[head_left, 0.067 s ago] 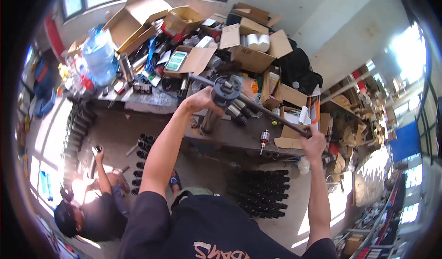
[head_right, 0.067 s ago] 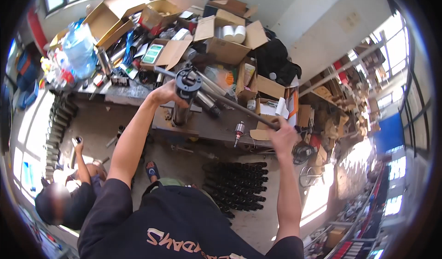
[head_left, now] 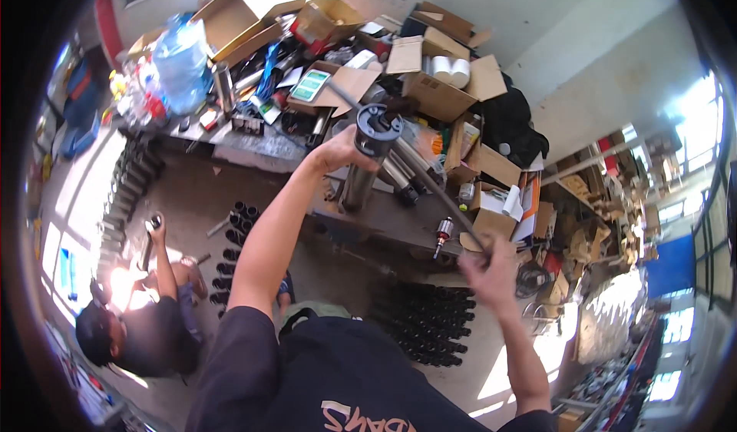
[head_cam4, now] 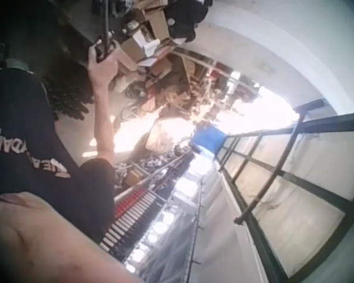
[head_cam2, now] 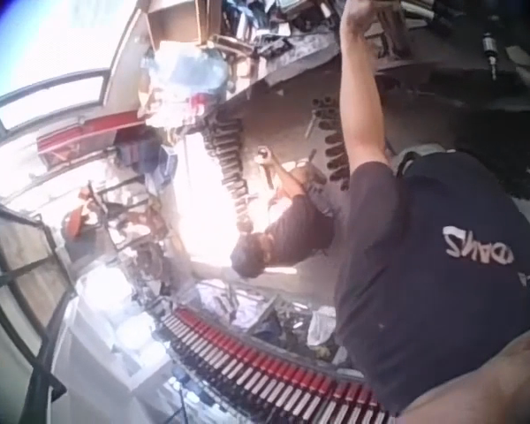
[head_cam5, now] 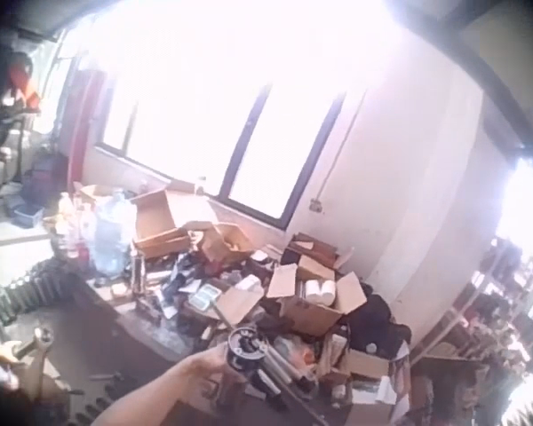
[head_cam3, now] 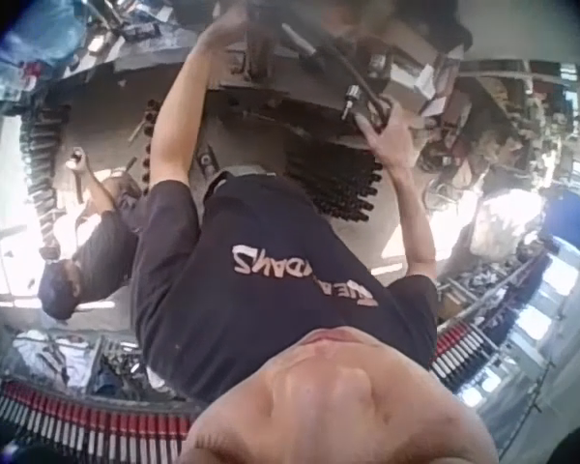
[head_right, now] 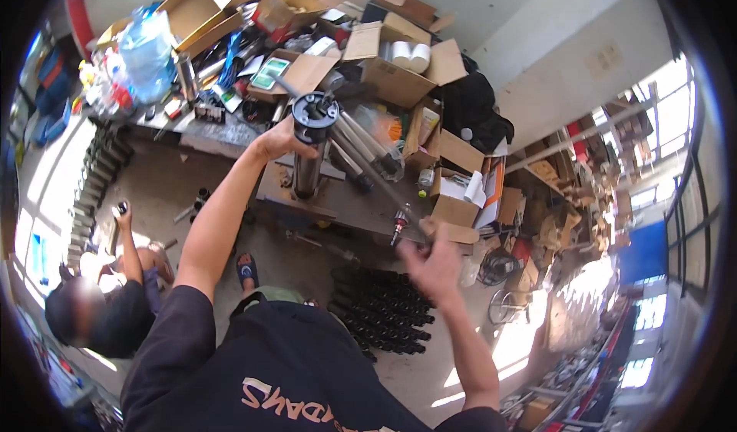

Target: The person assembles shock absorbers by placing a large metal cylinder into a mounting fixture, using a dual-handle tool to rotate or press a cap onto the cylinder, and then setting the assembled unit down on the floor among many similar black cylindrical components.

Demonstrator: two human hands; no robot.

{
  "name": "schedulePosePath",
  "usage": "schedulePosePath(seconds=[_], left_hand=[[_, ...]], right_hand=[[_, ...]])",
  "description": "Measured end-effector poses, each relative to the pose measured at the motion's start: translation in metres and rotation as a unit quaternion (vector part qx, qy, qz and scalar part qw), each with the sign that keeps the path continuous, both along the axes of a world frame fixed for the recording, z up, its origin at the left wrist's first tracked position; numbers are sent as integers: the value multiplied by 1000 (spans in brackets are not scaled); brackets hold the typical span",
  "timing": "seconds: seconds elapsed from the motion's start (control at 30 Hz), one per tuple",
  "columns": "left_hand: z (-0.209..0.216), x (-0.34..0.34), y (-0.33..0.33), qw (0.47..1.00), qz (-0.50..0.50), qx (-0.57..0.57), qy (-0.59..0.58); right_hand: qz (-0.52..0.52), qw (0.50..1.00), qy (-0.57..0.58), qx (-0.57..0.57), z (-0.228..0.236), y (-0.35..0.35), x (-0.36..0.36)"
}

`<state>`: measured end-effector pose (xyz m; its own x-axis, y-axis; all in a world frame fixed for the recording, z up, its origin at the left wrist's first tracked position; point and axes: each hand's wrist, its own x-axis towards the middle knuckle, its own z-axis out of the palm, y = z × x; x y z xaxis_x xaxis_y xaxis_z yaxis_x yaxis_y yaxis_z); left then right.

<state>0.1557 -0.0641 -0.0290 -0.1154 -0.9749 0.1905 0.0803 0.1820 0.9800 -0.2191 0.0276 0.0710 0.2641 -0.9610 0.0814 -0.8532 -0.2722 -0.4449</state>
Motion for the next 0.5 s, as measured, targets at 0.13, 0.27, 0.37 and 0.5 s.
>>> schedulePosePath(seconds=[0.13, 0.27, 0.37, 0.5], left_hand=[[-29, -21, 16, 996, 54, -45, 59], [-43, -66, 55, 820, 542, -25, -183], [-33, -133, 89, 845, 521, -69, -100], [-48, -151, 47, 980, 154, 35, 124]], right_hand=[[349, 911, -145, 163, -12, 133, 25], [592, 731, 157, -301, 68, 60, 78], [759, 549, 156, -312, 87, 79, 150], [867, 479, 82, -109, 13, 107, 299]])
